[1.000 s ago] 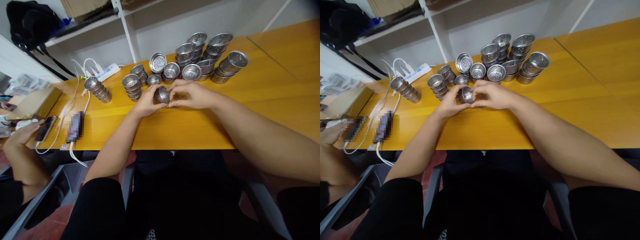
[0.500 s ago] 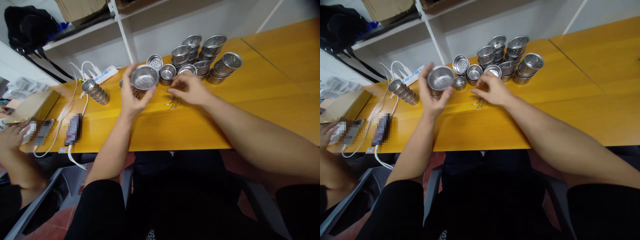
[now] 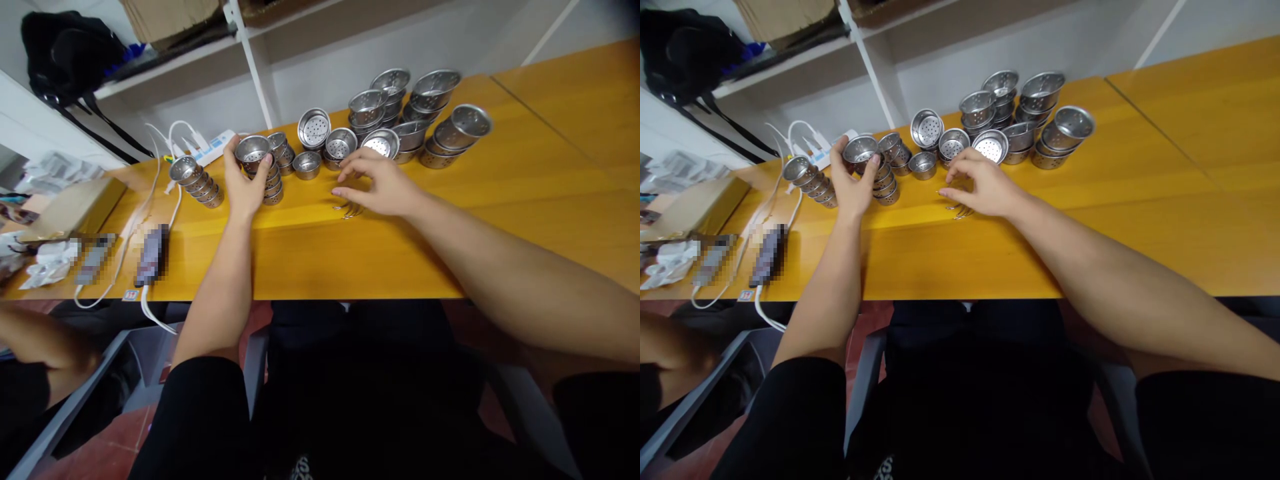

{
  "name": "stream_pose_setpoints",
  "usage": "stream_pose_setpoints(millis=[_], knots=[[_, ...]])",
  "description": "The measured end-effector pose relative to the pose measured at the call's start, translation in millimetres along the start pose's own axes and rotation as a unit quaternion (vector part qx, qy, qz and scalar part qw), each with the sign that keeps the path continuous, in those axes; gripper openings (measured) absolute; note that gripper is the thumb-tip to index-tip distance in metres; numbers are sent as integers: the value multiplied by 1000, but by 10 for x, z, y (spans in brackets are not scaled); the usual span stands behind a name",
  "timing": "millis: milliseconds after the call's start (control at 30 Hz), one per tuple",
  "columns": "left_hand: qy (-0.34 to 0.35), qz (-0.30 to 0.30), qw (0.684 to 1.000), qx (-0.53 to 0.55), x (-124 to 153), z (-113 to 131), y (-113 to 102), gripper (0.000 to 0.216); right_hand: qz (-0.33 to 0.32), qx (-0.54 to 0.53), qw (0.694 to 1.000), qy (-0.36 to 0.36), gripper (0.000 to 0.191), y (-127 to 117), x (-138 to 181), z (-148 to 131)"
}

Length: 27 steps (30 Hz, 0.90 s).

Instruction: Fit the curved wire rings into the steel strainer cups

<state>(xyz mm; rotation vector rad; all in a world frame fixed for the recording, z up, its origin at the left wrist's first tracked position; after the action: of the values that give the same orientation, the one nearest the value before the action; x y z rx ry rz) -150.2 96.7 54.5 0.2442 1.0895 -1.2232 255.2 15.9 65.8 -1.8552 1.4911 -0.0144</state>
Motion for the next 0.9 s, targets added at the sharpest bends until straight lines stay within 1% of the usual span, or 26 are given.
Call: stream_pose_setpoints(millis=[133,267,367,567,667,767,900], knots=[[0,1,1000,5,23,51,36,125,-1,3,1000,-5,56,4,4,-11],[-4,-2,1000,-4,28,29,41,122,-9,-3,1000,-3,56,1,3,-11],[-13,9,1000,-18,8,-28,-16,120,-10,-1,1000,5,57,6,1,-4],[-74,54,993,-70,-70,-92,-293,103,-3,-7,1000,2,58,23,-6,19],[-105,77,986,-99,-94,-82,-423,100,3,-10,1000,-7,56,31,-9,29],[-116,92,980,-129,-86,-74,-457,99,6,-19,1000,-15,54,36,-6,32],[-92,64,979,-170,-69,14,-397,86,-2,-22,1000,-5,53,37,-1,24]])
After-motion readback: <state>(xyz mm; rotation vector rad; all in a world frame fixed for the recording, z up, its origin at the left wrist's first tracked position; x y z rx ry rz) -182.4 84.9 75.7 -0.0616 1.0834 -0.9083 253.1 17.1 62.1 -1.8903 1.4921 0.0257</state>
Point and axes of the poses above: each hand's wrist, its own x-axis away from the middle knuckle, its own y-axis out of the palm, z = x × y, the point moved 3 cm from there along -x, towards the middle knuckle, and after that the axes turned 12 degrees about y, right-handed, at the moved point
